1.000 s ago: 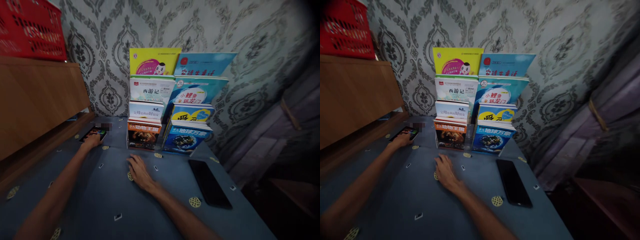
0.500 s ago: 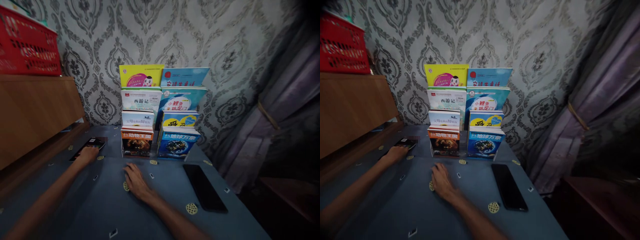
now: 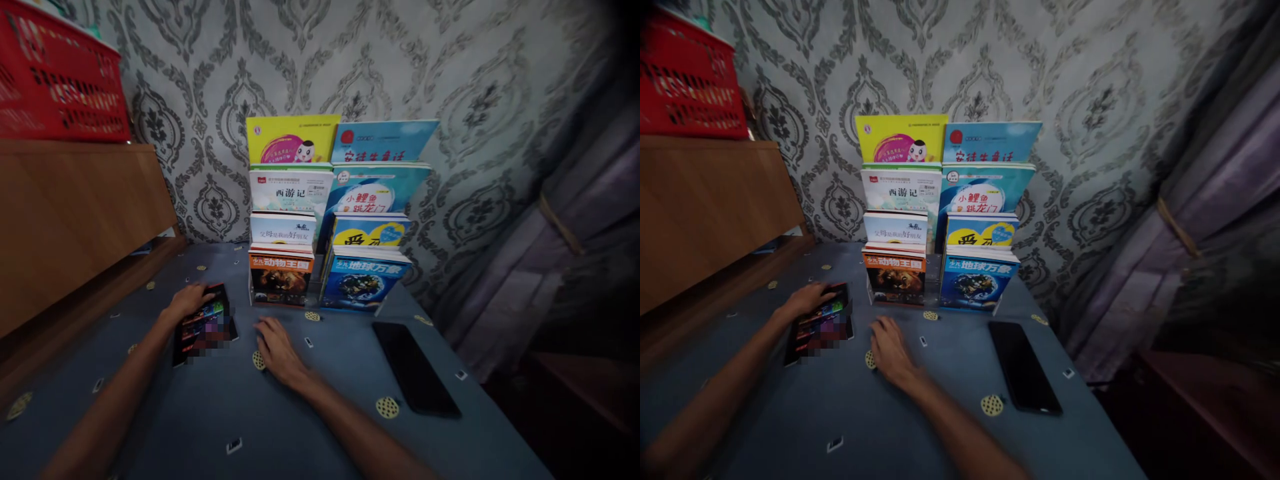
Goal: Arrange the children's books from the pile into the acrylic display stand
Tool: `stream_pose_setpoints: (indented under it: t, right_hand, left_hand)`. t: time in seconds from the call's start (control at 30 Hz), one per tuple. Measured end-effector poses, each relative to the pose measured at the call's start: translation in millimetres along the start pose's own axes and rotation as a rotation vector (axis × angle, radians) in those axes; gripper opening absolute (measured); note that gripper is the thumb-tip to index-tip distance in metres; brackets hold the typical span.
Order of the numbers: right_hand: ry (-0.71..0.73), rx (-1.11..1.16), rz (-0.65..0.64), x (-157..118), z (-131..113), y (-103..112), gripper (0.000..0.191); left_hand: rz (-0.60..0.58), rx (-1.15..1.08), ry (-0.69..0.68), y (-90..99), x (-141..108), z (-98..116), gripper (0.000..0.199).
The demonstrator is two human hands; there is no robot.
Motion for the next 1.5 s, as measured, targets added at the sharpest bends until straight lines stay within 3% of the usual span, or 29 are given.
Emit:
stream_pose_setpoints:
  t: [0.3, 0.5, 0.63, 0.73, 0.87, 1.0, 1.23, 1.5]
  right_hand:
    - [-0.040, 0.074, 0.062, 3.5, -3.3, 8.3, 0.028]
    - [-0.072, -0.104, 0.087, 2.8, -8.3, 22.9, 0.030]
    - [-0.019, -0.221, -0.051, 2.0, -11.1, 14.3, 0.030]
    - [0.020, -0.228, -0.131, 0.6, -14.4, 3.9, 0.034]
    - [0.000, -0.208, -0.209, -0.4, -13.5, -0.4, 0.044]
    - [-0.083, -0.219, -0.224, -4.1, 1.2, 9.6, 0.054]
    - [-0.123, -0.245, -0.211, -28.0, 27.6, 27.4, 0.056]
    - [-0.076, -0.278, -0.247, -61.8, 9.6, 40.7, 0.061]
  left_hand:
    - [-0.023, 0.071, 0.017, -5.5, -26.0, 11.3, 0.050]
    - [-0.123, -0.064, -0.055, -11.3, -54.5, 39.0, 0.042]
    - [0.030, 0.007, -0.042, -10.9, -68.6, 48.5, 0.042]
    - [0.104, -0.049, -0.232, -19.5, -71.5, 60.4, 0.032]
    - [0.075, -0.141, -0.391, -36.2, -70.8, 68.7, 0.044]
    - [0.083, -0.130, -0.393, -39.6, -72.0, 69.1, 0.045]
    - [0.095, -0.115, -0.370, -42.8, -76.2, 69.5, 0.047]
    - [0.177, -0.136, -0.352, -50.4, -94.9, 74.5, 0.049]
Point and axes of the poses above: each hand's wrist, its own x-axis towards the middle knuckle, its own y-axis out of the back of the hand, z = x × y, the point moved 5 cm from there along x, towards the middle knuckle, and after that the axes turned 3 degrees about -x, right-handed, at the moved point
